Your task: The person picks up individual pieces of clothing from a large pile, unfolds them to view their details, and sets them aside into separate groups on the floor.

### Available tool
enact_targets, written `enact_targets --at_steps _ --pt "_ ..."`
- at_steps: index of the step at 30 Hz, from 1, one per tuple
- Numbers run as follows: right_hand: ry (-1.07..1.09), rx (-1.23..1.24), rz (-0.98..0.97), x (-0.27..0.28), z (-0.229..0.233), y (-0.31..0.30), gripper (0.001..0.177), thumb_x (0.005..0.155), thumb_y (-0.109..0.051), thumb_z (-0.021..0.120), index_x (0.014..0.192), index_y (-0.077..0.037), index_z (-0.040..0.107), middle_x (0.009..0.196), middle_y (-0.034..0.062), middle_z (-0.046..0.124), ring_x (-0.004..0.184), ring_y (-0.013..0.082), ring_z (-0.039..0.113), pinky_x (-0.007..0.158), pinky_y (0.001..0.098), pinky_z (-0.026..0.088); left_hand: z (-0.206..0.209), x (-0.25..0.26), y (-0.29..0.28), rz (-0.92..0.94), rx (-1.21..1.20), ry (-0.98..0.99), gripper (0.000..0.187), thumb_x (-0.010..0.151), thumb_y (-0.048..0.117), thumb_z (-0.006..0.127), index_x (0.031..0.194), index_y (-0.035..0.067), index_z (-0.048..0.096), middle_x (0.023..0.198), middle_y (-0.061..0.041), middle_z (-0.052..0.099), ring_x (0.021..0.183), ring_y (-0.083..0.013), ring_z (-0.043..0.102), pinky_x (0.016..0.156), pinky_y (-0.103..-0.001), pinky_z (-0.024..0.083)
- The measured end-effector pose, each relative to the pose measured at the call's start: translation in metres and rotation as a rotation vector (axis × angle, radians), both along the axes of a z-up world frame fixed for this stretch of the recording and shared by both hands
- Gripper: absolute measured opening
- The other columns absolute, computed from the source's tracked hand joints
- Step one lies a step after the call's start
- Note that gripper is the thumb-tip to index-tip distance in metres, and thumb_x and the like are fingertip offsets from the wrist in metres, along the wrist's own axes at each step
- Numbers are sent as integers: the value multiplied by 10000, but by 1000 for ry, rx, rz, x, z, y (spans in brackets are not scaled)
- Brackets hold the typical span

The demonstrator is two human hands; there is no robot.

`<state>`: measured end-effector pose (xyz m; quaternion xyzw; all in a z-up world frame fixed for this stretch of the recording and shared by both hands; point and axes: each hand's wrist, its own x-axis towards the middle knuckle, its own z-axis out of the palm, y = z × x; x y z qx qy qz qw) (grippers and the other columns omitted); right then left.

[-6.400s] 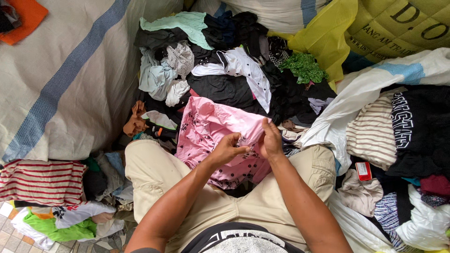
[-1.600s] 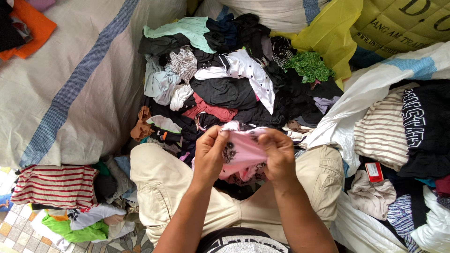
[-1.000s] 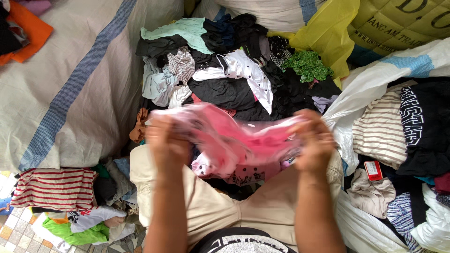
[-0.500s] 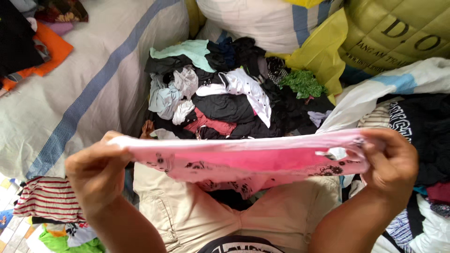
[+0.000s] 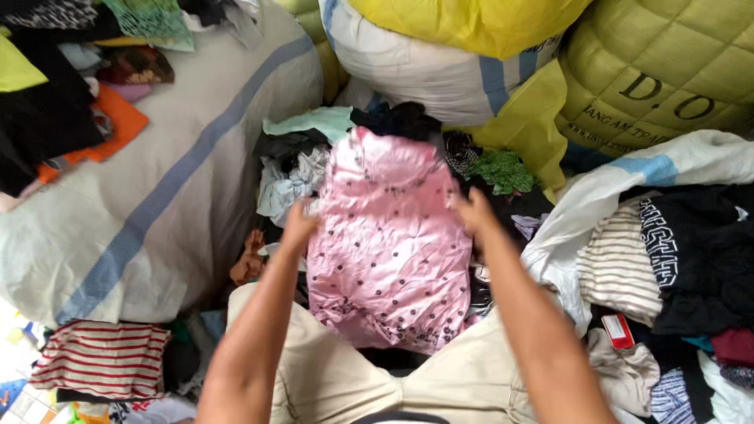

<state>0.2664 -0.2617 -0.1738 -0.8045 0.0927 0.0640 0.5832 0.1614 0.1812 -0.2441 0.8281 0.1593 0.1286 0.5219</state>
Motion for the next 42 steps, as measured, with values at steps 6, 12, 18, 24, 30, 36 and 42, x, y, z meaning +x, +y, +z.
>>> enact_targets --at_steps 6,12,18,24,30,36,42 --pt "349 -476 -16 -103 -281 -78 519 756 -445 822 1178 -147 873 1057 131 855 1104 376 811 864 492 633 -150 -111 -18 319 68 668 838 729 557 995 1390 133 703 1334 -137 780 1278 -356 750 1075 -515 602" --pt "578 -637 158 -120 -91 -27 1066 772 -660 841 1522 53 583 1518 300 685 1469 426 629 1196 562 506 -147 -116 -28 339 -90 840 1225 465 487 1125 1454 98 518 1431 -183 726 1305 -370 733 1108 -564 571" --pt "502 -837 401 -101 -187 -51 659 916 -482 725 1365 -6 803 1425 206 789 1411 364 695 1161 525 566 -146 -125 -36 42 174 927 579 851 476 796 1224 37 851 1266 -203 836 1277 -403 758 1045 -516 629" --pt "60 -676 454 -167 -67 16 215 974 -296 639 923 -107 729 996 174 757 1075 438 751 905 584 587 21 -135 -83 -382 179 865 779 854 679 825 1186 -25 834 1282 -349 792 1354 -501 693 1129 -560 571" --pt "-53 -509 980 -215 -80 98 300 997 -332 764 1177 -92 773 1150 195 785 1175 455 755 999 595 602 -79 -142 -86 -624 753 746 299 932 394 714 1171 244 813 1181 -44 838 1185 -322 802 1011 -519 646" --pt "-159 -721 1085 -216 -146 88 272 992 -372 741 1173 -171 774 1130 133 722 1173 427 739 990 573 589 -71 -136 -69 -275 606 577 167 980 260 677 1057 305 818 1225 -11 753 1107 -396 799 962 -520 660" --pt "89 -610 1019 -193 -144 82 232 1031 -352 703 1184 -187 761 1160 135 815 1247 395 746 1038 556 591 -76 -134 -51 311 248 272 152 841 232 798 898 355 866 877 -39 735 923 -321 774 860 -473 646"
